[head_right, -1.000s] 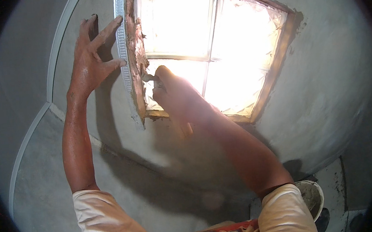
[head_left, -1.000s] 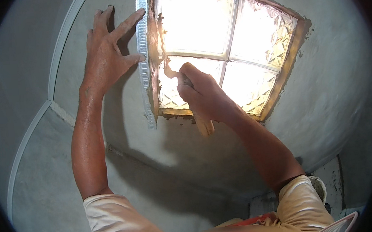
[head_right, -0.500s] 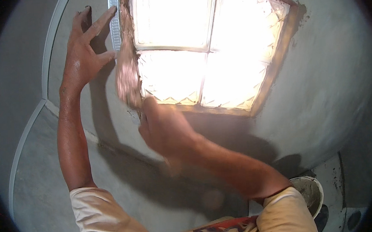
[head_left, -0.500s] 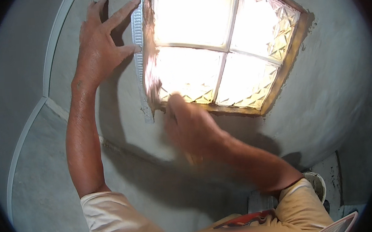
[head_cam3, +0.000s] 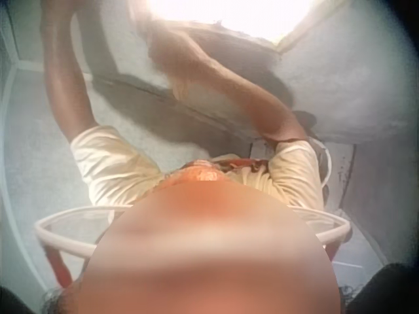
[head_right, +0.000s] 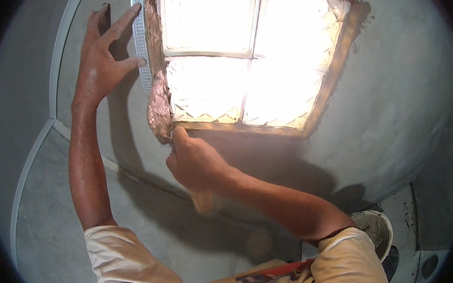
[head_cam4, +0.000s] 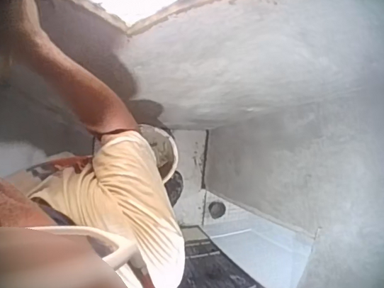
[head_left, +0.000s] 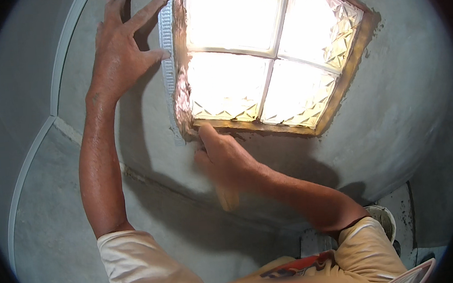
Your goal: The person applies plaster to the ceiling around a square skylight using a trowel. They repeatedly scoop plaster from a bucket and smooth it along the skylight frame, working on different sides throughout the clip.
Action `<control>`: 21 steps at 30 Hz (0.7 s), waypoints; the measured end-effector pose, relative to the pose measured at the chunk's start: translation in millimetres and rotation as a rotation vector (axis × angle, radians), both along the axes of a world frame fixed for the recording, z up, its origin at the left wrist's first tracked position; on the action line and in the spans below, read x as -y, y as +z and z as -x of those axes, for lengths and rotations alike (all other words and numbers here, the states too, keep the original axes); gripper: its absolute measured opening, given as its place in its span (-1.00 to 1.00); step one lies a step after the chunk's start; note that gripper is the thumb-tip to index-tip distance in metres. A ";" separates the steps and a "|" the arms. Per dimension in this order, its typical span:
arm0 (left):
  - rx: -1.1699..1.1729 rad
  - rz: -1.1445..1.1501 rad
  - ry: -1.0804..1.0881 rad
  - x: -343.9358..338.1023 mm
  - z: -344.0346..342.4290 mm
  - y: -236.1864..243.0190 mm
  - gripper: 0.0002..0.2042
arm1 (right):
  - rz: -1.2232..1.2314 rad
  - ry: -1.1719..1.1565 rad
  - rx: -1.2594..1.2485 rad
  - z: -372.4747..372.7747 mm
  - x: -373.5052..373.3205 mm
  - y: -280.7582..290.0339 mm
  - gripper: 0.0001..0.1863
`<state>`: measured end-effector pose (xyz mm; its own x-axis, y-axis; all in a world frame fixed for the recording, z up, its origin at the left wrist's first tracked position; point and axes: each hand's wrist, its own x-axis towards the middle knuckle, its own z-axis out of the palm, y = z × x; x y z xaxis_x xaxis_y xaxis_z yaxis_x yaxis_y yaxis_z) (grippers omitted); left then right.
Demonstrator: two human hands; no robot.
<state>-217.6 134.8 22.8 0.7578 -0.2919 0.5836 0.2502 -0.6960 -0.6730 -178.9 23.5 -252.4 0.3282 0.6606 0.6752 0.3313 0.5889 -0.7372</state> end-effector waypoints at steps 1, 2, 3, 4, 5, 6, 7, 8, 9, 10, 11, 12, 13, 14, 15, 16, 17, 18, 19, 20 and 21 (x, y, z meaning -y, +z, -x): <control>0.006 -0.019 0.005 0.0 -0.9 -0.4 0.12 | 0.049 0.059 -0.022 3.3 5.8 -4.6 -0.75; 0.009 -0.043 0.024 1.2 1.7 0.5 0.12 | 0.094 0.131 -0.047 10.0 12.8 -5.8 -0.75; 0.016 -0.063 0.037 0.1 4.5 0.8 0.12 | 0.124 0.188 -0.128 17.6 21.0 -6.3 -0.75; 0.016 -0.072 0.046 -1.5 7.7 2.0 0.12 | 0.154 0.247 -0.210 25.6 30.4 -5.7 -0.76; 0.019 -0.077 0.039 3.5 4.9 0.3 0.12 | 0.187 0.291 -0.291 27.2 36.0 -7.0 -0.76; 0.022 -0.082 0.034 9.7 3.3 -2.0 0.11 | 0.182 0.342 -0.351 24.9 35.7 -8.7 -0.76; 0.045 0.014 0.132 17.4 3.1 -6.6 0.07 | 0.177 0.395 -0.411 20.8 34.0 -9.5 -0.76; 0.063 0.117 0.211 57.1 -9.9 -20.2 0.04 | 0.172 0.426 -0.477 11.2 31.8 -11.2 -0.77; 0.066 0.170 0.284 70.5 -3.8 -19.5 0.03 | 0.175 0.442 -0.478 14.4 31.9 -5.1 -0.78; 0.069 0.227 0.337 81.0 -4.7 -20.6 0.02 | 0.178 0.431 -0.478 10.6 32.8 3.7 -0.80; 0.058 0.246 0.349 77.2 -2.2 -13.9 0.04 | 0.182 0.431 -0.475 10.3 34.5 12.5 -0.80; 0.047 0.265 0.354 75.1 -0.8 -10.1 0.05 | 0.152 0.421 -0.453 9.5 38.2 20.9 -0.80; 0.056 0.272 0.372 77.3 -0.3 -10.9 0.06 | 0.121 0.409 -0.431 8.7 43.1 29.2 -0.80; 0.064 0.278 0.380 80.9 -4.4 -12.4 0.07 | 0.086 0.388 -0.409 4.4 44.5 35.1 -0.80; 0.071 0.284 0.385 83.2 -7.8 -13.7 0.08 | -0.001 0.254 -0.212 -3.3 43.7 37.5 -0.79; 0.080 0.257 0.365 82.9 -9.8 -15.9 0.08 | -0.085 0.117 -0.014 -13.3 43.8 39.0 -0.78; 0.089 0.228 0.351 81.4 -9.9 -19.7 0.08 | -0.168 -0.016 0.184 -20.8 43.6 41.6 -0.77; 0.101 0.194 0.349 78.0 -6.3 -21.6 0.09 | -0.068 0.114 -0.027 -21.3 47.8 53.6 -0.79; 0.092 0.126 0.276 57.2 -2.7 -18.6 0.08 | 0.035 0.243 -0.237 -20.5 57.7 70.7 -0.81; 0.086 0.056 0.208 23.4 6.3 -10.7 0.08 | 0.141 0.375 -0.441 -18.3 62.5 82.3 -0.82; 0.077 -0.014 0.117 3.8 4.5 -5.3 0.08 | -0.025 0.176 -0.173 -25.6 55.2 79.8 -0.85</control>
